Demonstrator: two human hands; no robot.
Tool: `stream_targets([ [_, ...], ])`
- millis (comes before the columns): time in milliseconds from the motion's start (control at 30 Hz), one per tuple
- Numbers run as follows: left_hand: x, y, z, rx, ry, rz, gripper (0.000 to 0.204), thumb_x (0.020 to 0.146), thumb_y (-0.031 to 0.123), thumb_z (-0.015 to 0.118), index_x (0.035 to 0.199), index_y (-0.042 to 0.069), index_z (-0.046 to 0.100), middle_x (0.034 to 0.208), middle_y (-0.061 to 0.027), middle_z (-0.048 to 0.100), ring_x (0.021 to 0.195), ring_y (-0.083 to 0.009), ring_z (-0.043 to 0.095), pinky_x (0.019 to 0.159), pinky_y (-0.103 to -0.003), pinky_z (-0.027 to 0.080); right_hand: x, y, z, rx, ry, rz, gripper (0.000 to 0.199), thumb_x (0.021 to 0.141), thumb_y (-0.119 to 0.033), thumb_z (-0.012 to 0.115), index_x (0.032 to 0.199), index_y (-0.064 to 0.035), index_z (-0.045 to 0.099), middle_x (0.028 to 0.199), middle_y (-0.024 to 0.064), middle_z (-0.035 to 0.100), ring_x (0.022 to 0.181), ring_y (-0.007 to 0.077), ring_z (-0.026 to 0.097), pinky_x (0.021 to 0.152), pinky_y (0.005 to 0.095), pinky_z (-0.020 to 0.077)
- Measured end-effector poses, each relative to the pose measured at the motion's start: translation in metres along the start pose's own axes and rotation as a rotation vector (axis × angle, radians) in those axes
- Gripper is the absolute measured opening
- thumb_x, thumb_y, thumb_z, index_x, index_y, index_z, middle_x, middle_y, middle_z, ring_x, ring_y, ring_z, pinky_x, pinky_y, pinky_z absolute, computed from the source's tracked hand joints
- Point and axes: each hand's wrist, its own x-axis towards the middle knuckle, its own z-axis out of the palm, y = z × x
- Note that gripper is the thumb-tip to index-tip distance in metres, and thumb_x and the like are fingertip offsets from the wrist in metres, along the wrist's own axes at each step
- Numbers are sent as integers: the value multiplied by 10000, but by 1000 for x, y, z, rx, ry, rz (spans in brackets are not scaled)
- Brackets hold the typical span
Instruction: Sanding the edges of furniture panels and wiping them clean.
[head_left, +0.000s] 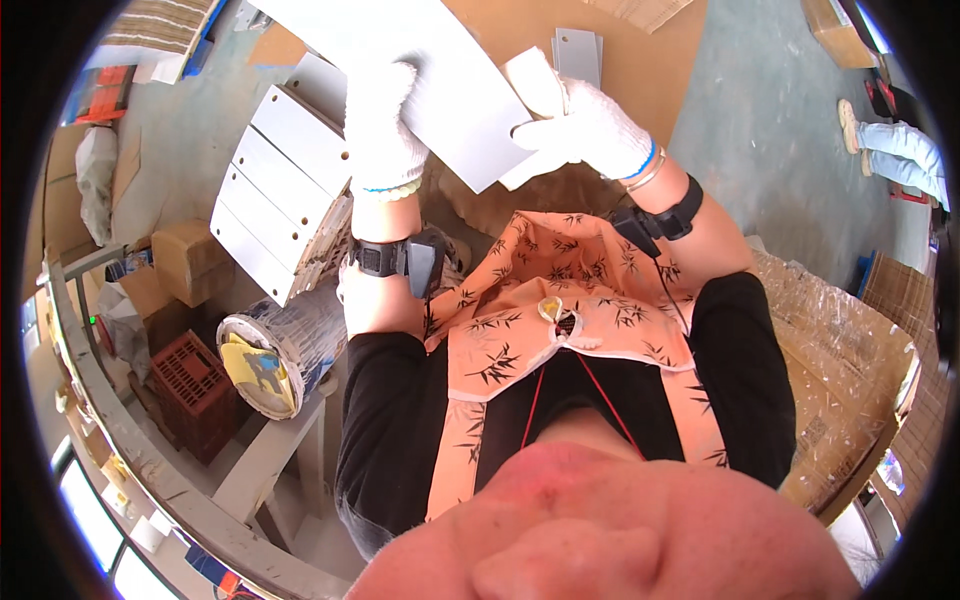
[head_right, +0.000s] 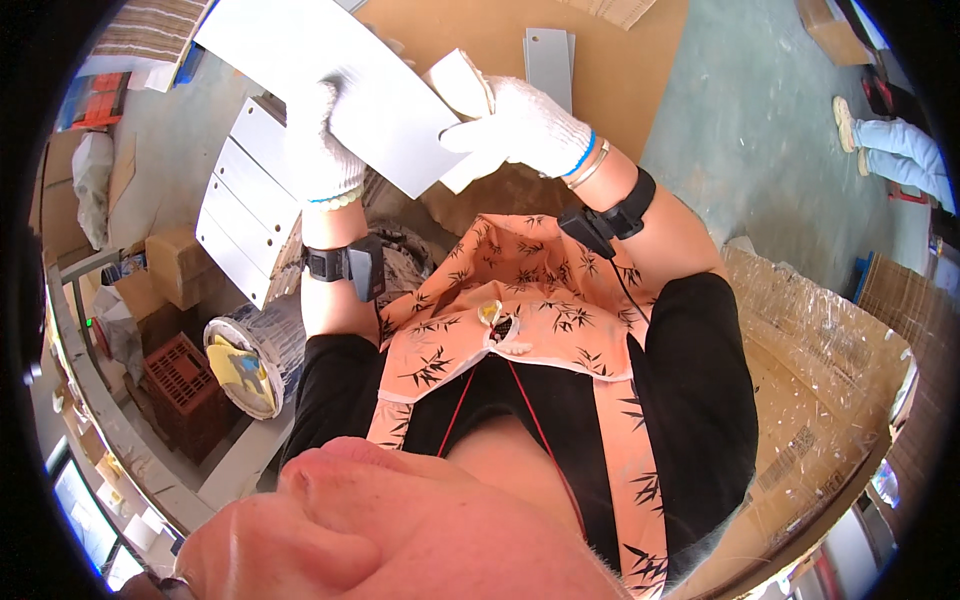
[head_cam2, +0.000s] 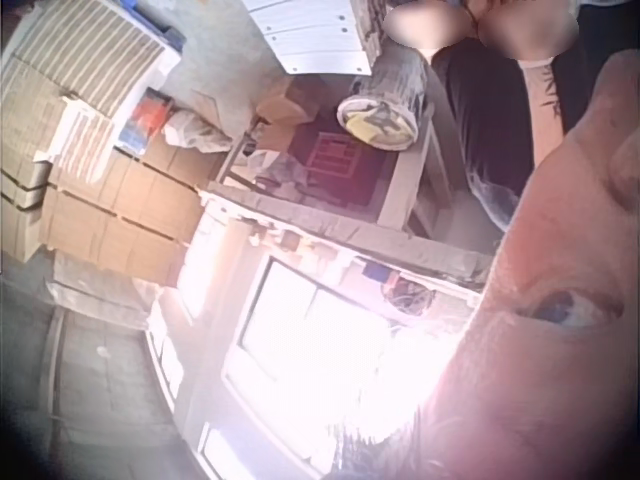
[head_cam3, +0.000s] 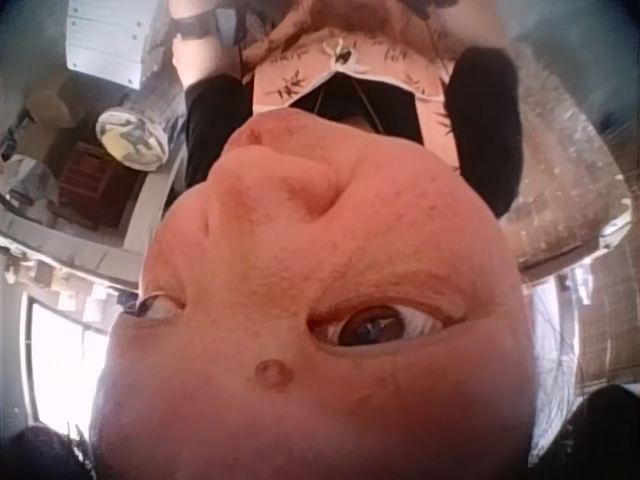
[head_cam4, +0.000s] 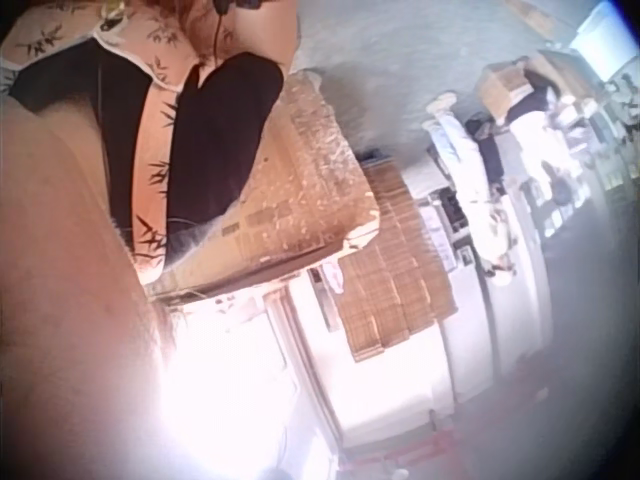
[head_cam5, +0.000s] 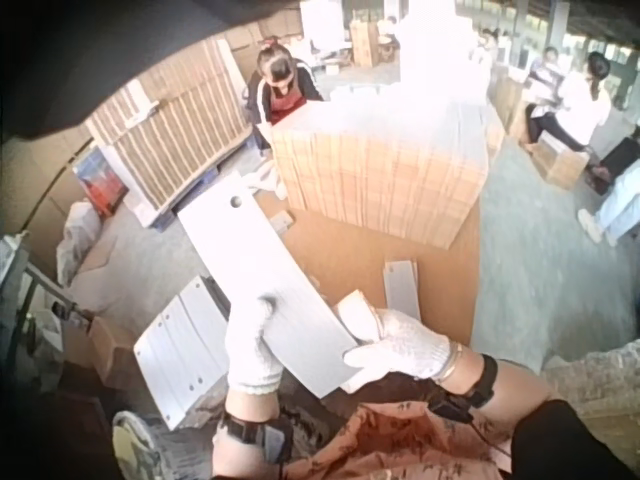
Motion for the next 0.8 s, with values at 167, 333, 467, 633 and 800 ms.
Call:
stream_targets([
  [167,15,-11,-30,736,-141,451,260,899,134,660,1124,5,650,998,-103,697,927,-231,668,853,-362,543,4,20,-42,-1,182,-369,346,944,-185,634,1225,16,632,1107,102,704,919,142,693,764,286,571],
  [333,-10,-18,23,1049,-250,-86,315,887,208,711,1122,8,648,986,-114,697,925,-220,658,851,-336,524,-8,-27,-5,-913,478,-746,338,920,-217,590,1242,-123,636,1187,49,666,932,215,674,784,328,562],
  [467,-25,-49,30,434,-575,207,494,893,196,724,1304,-10,541,1192,-93,644,1029,-181,611,943,-314,476,2,-28,8,-1089,472,-881,380,846,-250,643,1215,-157,634,1102,31,658,977,243,646,787,358,545],
  [633,-43,-38,34,857,-823,-388,351,922,199,634,1216,7,626,919,-128,719,843,-193,681,781,-347,533,25,-31,-44,-1274,762,-921,412,861,-179,642,1262,-87,622,995,76,653,837,238,636,674,323,531],
  [800,-42,-33,28,784,-867,-542,335,927,191,632,1205,6,639,949,-114,715,841,-171,662,775,-326,529,5,-30,-83,-1255,417,-782,556,873,-208,616,1397,-43,531,1040,129,628,866,292,624,757,378,528],
])
